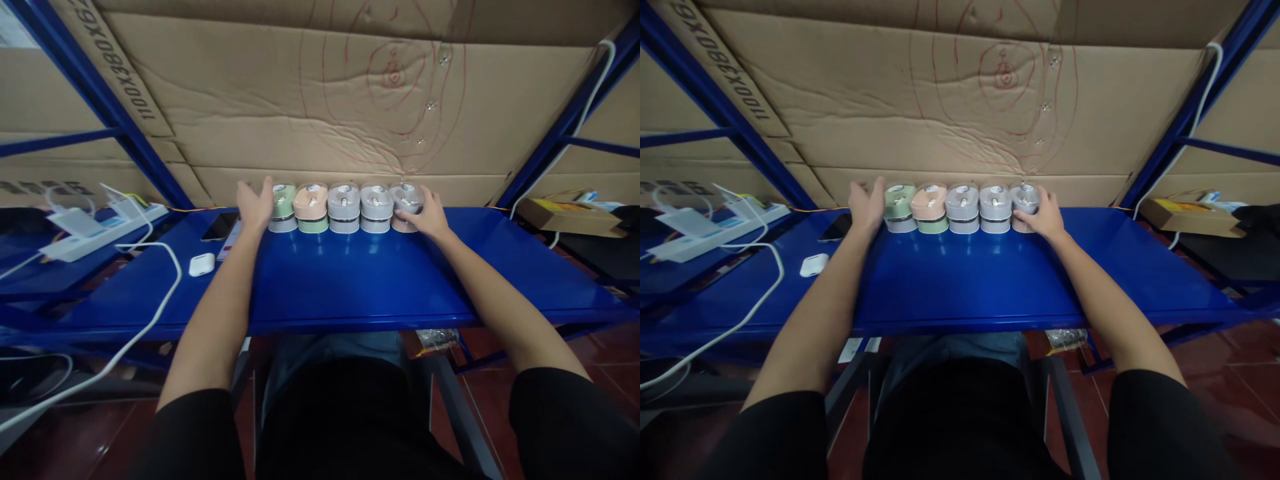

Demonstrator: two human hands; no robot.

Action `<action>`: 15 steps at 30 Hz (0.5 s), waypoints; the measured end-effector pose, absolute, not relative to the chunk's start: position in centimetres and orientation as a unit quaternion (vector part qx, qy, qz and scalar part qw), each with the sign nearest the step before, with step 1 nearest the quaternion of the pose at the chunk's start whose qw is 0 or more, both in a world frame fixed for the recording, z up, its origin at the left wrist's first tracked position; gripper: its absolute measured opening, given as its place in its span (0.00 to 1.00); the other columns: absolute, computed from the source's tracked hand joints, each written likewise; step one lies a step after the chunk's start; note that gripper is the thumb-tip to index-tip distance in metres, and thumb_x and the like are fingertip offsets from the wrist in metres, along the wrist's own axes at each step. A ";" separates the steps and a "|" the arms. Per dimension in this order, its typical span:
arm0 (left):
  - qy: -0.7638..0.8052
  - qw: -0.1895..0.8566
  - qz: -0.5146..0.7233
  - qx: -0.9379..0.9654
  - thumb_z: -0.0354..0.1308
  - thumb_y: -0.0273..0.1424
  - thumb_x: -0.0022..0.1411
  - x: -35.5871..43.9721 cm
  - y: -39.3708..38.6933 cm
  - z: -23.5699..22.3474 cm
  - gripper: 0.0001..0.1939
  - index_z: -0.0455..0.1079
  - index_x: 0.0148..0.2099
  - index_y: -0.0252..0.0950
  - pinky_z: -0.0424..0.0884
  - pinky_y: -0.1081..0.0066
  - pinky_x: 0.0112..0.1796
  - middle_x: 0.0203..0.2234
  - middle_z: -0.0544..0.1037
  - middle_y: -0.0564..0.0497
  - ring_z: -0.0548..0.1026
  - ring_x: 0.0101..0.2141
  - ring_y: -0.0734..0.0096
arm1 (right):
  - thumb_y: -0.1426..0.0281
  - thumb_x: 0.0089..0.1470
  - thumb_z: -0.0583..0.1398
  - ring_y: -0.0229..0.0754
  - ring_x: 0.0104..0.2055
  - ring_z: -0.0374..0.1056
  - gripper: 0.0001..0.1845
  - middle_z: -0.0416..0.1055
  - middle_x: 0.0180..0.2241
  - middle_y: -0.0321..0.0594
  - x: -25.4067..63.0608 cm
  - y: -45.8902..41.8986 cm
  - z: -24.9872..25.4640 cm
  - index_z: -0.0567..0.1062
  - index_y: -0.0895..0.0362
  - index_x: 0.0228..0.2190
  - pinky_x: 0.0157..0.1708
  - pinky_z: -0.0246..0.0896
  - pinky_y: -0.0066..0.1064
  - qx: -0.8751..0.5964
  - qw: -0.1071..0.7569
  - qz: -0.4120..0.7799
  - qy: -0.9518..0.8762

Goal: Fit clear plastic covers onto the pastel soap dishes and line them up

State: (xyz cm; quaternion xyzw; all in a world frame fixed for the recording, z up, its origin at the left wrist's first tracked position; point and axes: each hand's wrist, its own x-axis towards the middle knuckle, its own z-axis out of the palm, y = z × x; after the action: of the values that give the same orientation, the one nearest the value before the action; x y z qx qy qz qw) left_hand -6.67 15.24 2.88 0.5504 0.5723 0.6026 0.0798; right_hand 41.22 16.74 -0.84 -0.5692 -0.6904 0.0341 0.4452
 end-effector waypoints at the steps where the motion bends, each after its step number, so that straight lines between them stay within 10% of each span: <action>1: 0.580 0.036 0.610 0.539 0.61 0.67 0.66 -6.1 15.1 3.0 0.39 0.70 0.58 0.38 0.63 0.43 0.69 0.59 0.78 0.34 0.68 0.72 0.37 | 0.41 0.42 0.76 0.80 0.74 0.62 0.64 0.69 0.67 0.65 40.9 16.7 -0.8 0.68 0.57 0.72 0.74 0.54 0.74 -0.573 0.442 0.035 -0.690; 8: 0.489 -0.046 0.583 0.648 0.67 0.49 0.70 0.6 10.9 4.2 0.22 0.71 0.55 0.41 0.66 0.46 0.68 0.57 0.78 0.39 0.73 0.65 0.42 | 0.52 0.46 0.75 0.78 0.67 0.70 0.51 0.76 0.62 0.61 40.4 16.1 0.0 0.73 0.55 0.67 0.70 0.60 0.76 -0.593 0.472 0.016 -0.652; 15: 0.351 0.106 0.481 0.796 0.68 0.44 0.65 4.9 5.2 2.6 0.20 0.74 0.54 0.41 0.77 0.45 0.62 0.52 0.83 0.41 0.82 0.54 0.47 | 0.41 0.51 0.72 0.72 0.72 0.67 0.51 0.74 0.69 0.52 40.6 11.5 4.8 0.71 0.48 0.69 0.72 0.62 0.68 -0.495 0.550 0.029 -0.673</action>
State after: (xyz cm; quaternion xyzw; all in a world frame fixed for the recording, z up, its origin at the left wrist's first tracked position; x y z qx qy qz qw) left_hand 4.95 5.18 2.59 0.7962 0.3509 0.4812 0.1063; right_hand 40.60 11.54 4.81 -0.4947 -0.6725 0.0292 0.5497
